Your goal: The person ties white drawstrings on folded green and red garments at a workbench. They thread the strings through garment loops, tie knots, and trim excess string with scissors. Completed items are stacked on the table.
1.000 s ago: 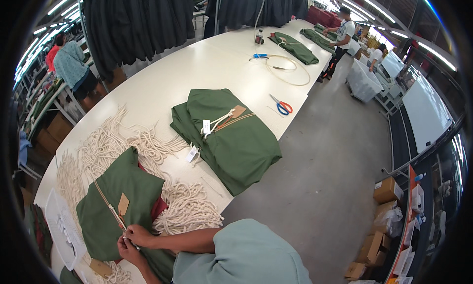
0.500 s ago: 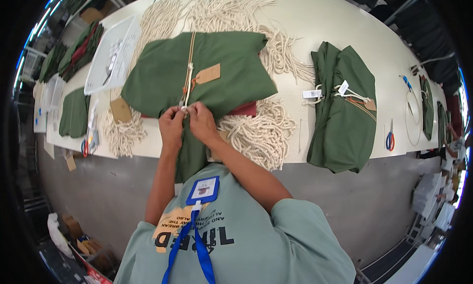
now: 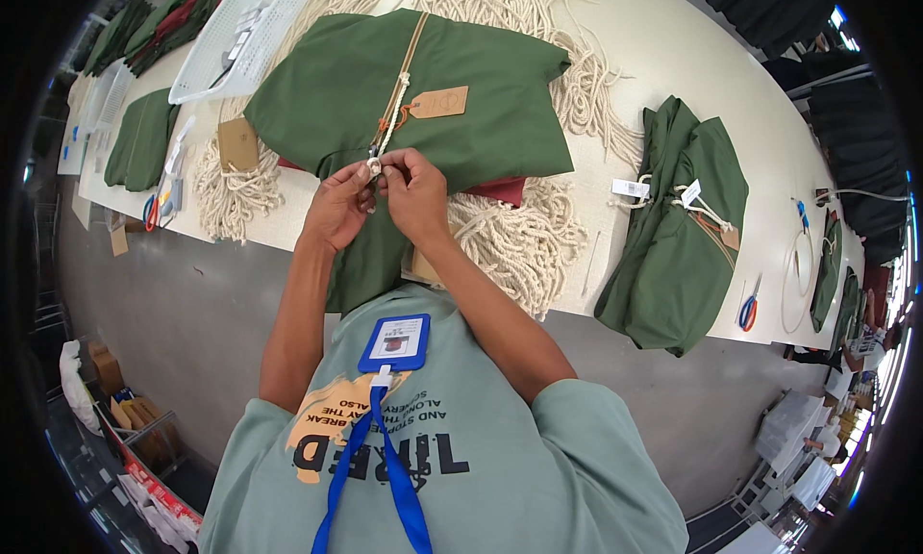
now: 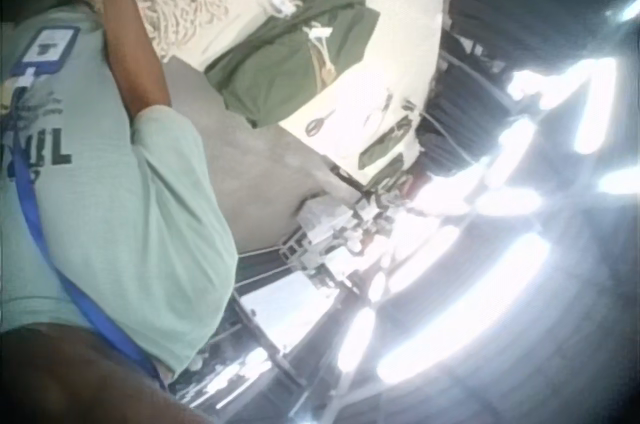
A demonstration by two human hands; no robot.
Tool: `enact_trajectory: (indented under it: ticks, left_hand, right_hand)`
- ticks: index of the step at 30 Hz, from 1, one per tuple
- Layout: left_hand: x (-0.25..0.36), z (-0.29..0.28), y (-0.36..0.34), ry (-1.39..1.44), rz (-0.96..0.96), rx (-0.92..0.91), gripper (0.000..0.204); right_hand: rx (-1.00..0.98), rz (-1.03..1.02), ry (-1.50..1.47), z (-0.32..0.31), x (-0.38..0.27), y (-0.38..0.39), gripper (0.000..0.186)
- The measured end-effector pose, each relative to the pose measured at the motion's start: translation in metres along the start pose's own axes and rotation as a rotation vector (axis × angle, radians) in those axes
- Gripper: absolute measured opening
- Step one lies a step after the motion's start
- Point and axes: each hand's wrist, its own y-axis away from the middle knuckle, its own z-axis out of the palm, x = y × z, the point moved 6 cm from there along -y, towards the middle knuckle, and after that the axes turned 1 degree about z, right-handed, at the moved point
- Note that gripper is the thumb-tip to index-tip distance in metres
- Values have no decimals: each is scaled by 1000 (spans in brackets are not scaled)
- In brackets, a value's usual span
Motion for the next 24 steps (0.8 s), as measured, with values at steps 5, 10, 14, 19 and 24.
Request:
enact_trajectory:
  ticks: [5, 10, 14, 19, 24]
  left_hand:
    - [5, -1, 0, -56, 53, 24, 18]
    - [4, 6, 6, -109, 93, 54, 20]
    - [8, 9, 11, -233, 141, 50, 19]
    - [35, 22, 18, -949, 525, -23, 16]
    - [31, 26, 28, -812, 455, -34, 13]
  right_hand:
    - [1, -180, 169, 0, -16, 14, 21]
    - [73, -280, 149, -5, -15, 12, 16]
    - [77, -223, 134, -8, 0, 8, 11]
    - [34, -244, 435, -19, -3, 8, 9]
    - [-6, -70, 342, -30, -7, 16, 12]
